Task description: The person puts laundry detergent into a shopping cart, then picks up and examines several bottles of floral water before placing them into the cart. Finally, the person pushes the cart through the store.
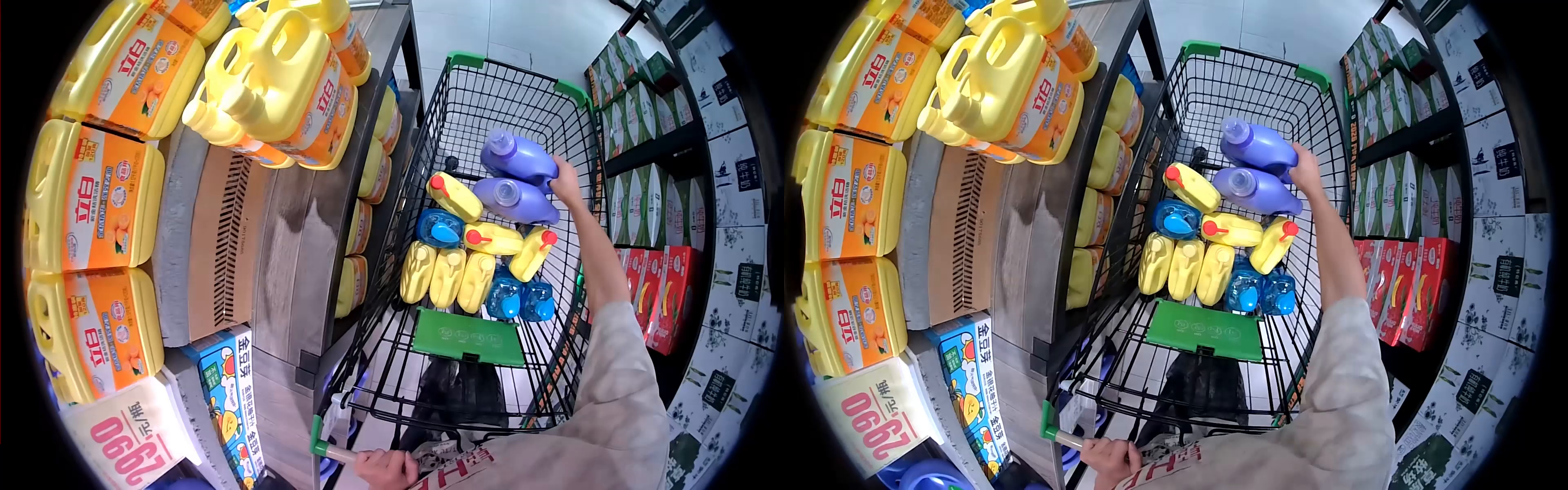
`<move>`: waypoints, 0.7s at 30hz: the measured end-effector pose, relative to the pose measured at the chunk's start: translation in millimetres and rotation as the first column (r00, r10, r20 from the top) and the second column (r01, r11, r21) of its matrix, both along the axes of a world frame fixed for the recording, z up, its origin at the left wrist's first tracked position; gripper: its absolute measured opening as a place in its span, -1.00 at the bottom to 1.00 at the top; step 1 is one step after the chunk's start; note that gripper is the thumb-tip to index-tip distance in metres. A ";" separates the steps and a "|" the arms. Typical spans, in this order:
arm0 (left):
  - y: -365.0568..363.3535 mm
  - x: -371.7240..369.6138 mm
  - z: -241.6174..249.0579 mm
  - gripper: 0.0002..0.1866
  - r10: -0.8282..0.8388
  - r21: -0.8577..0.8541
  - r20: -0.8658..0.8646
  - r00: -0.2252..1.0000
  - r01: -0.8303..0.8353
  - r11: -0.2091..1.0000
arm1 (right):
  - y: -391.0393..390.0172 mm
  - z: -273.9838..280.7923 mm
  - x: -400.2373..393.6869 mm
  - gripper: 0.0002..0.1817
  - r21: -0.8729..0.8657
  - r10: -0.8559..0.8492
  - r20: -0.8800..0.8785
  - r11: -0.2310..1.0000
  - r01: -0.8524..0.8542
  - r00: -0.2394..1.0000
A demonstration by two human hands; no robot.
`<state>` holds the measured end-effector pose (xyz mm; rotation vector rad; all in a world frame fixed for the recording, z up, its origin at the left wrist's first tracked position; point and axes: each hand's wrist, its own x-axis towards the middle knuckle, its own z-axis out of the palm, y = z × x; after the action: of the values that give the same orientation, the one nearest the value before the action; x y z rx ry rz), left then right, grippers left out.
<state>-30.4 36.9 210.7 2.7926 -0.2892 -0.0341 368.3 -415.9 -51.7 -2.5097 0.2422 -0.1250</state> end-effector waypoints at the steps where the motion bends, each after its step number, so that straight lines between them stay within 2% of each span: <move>1: -2.1 2.8 2.7 -0.79 -0.003 -0.010 -0.003 1.000 0.003 1.000 | -9.7 -8.5 -4.3 -0.67 -0.006 0.001 0.003 1.000 -0.001 1.000; 3: -5.4 4.2 -0.9 -0.79 -0.010 -0.016 0.033 0.999 0.010 1.000 | -20.6 -28.5 -4.4 -0.65 -0.156 -0.071 -0.089 0.986 0.057 0.993; 5: -13.6 10.0 -0.6 -0.79 0.010 -0.031 0.055 0.998 -0.008 0.999 | -24.0 -37.5 -7.3 -0.60 -0.138 -0.151 -0.171 0.982 0.128 0.974; 6: -18.4 13.0 0.2 -0.79 0.013 -0.032 0.062 0.998 -0.011 0.999 | -22.6 -34.3 -10.1 -0.52 -0.112 -0.127 -0.198 0.988 0.106 0.972; 7: -22.8 16.8 2.7 -0.79 0.009 -0.022 0.055 0.998 -0.008 1.000 | -14.5 -23.7 -14.5 -0.52 -0.109 -0.127 -0.196 0.988 0.107 0.972; 9: -25.1 21.7 4.2 -0.79 -0.009 -0.015 0.060 0.998 0.010 1.000 | -0.8 2.3 -23.2 -0.51 -0.026 -0.139 -0.143 0.990 0.137 0.980; 11: -29.1 26.8 -3.3 -0.79 0.000 -0.044 0.156 0.988 0.007 0.999 | 1.3 15.9 -47.5 -0.55 -0.067 0.053 0.073 0.997 -0.049 0.996; 13: -30.8 32.4 -1.9 -0.78 -0.016 -0.015 0.160 0.987 0.019 1.000 | 23.8 99.4 -87.2 -0.59 0.055 0.136 -0.137 0.990 -0.129 0.981; 14: -32.6 36.0 0.0 -0.78 -0.012 0.000 0.159 0.987 0.012 1.000 | 23.3 116.6 -114.6 -0.60 0.125 0.205 -0.088 0.973 -0.193 0.975; 16: -32.1 39.6 -5.0 -0.78 -0.028 0.029 0.169 0.985 0.023 0.999 | 35.4 169.3 -176.5 -0.65 0.122 0.239 -0.021 0.964 -0.235 0.971; 17: -34.0 43.9 -5.8 -0.78 -0.035 0.026 0.183 0.982 0.031 0.999 | 41.4 198.6 -206.2 -0.65 0.181 0.193 -0.143 0.969 -0.166 0.971; 19: -42.6 48.6 -5.7 -0.80 -0.012 0.025 0.102 0.995 0.009 1.000 | 49.2 233.0 -269.8 -0.70 0.133 0.133 -0.036 0.983 -0.127 0.991; 21: -50.4 52.9 -6.4 -0.76 -0.021 0.047 0.099 0.995 0.016 0.999 | 58.2 259.5 -334.0 -0.73 0.057 -0.019 -0.041 0.998 0.021 0.999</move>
<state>22.5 -13.5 204.3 2.8423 -0.3423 0.0955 34.3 -357.7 207.8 -2.4545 0.2836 -0.0737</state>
